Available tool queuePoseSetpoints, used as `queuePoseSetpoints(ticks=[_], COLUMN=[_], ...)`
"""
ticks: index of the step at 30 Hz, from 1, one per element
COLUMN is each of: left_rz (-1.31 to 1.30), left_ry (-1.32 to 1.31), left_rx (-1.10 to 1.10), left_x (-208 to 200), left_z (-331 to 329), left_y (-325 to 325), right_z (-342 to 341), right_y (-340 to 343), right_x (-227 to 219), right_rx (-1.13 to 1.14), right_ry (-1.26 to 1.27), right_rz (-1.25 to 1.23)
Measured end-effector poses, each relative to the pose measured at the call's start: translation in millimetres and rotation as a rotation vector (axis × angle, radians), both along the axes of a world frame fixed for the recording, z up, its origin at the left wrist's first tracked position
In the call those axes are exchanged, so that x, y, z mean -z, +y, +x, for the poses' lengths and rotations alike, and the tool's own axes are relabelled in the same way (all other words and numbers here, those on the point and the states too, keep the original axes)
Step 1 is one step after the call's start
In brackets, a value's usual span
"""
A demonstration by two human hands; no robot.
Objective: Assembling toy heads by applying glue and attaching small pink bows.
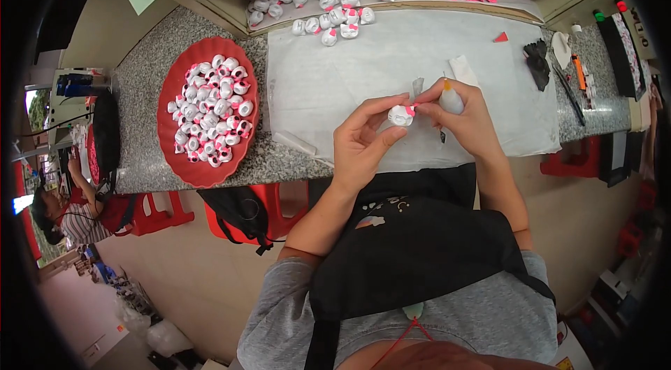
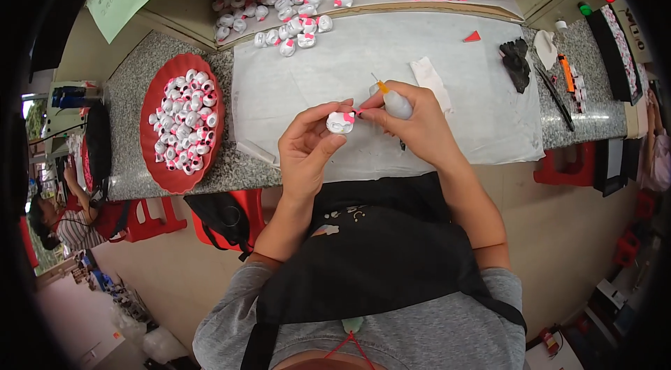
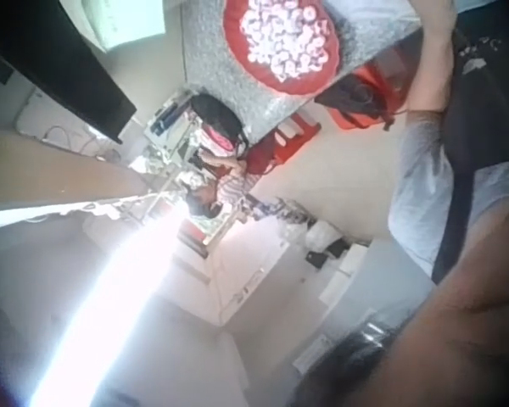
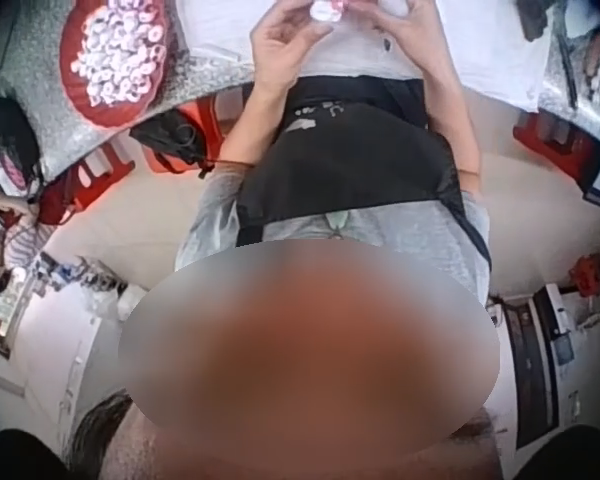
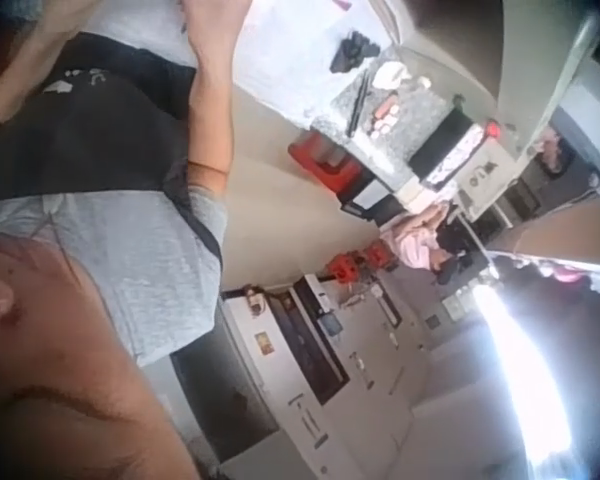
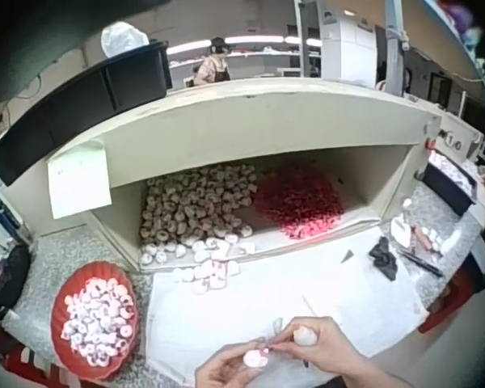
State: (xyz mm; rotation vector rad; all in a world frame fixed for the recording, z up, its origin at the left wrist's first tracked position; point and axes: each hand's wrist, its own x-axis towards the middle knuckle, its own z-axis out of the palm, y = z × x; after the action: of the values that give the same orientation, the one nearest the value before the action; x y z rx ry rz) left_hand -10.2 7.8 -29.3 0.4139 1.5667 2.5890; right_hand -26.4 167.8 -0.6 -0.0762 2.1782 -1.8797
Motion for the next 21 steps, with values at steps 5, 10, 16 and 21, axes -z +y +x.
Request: queuePoseSetpoints(ticks=[5, 10, 16, 21], left_rz=[-0.024, -0.226, -0.373, -0.438], left_ry=[-0.030, 0.073, 0.251, 0.301], left_rx=[0.016, -0.030, -0.092, -0.074], left_x=[-1.3, 2.3, 3.6, 1.8], left_z=[3.7, 4.6, 7.4, 6.6], left_y=[2.8, 7.6, 8.1, 7.6], right_z=[14.6, 30.6, 35.4, 34.2], right_y=[-0.8, 5.9, 0.7, 4.1], right_x=[17.8, 6.5, 0.9, 2.9], right_rx=[0.193, 0.237, 0.176, 0.152], right_ry=[-0.003, -0.048, -0.055, -0.042], right_rz=[-0.308, -0.431, -0.411, -0.360])
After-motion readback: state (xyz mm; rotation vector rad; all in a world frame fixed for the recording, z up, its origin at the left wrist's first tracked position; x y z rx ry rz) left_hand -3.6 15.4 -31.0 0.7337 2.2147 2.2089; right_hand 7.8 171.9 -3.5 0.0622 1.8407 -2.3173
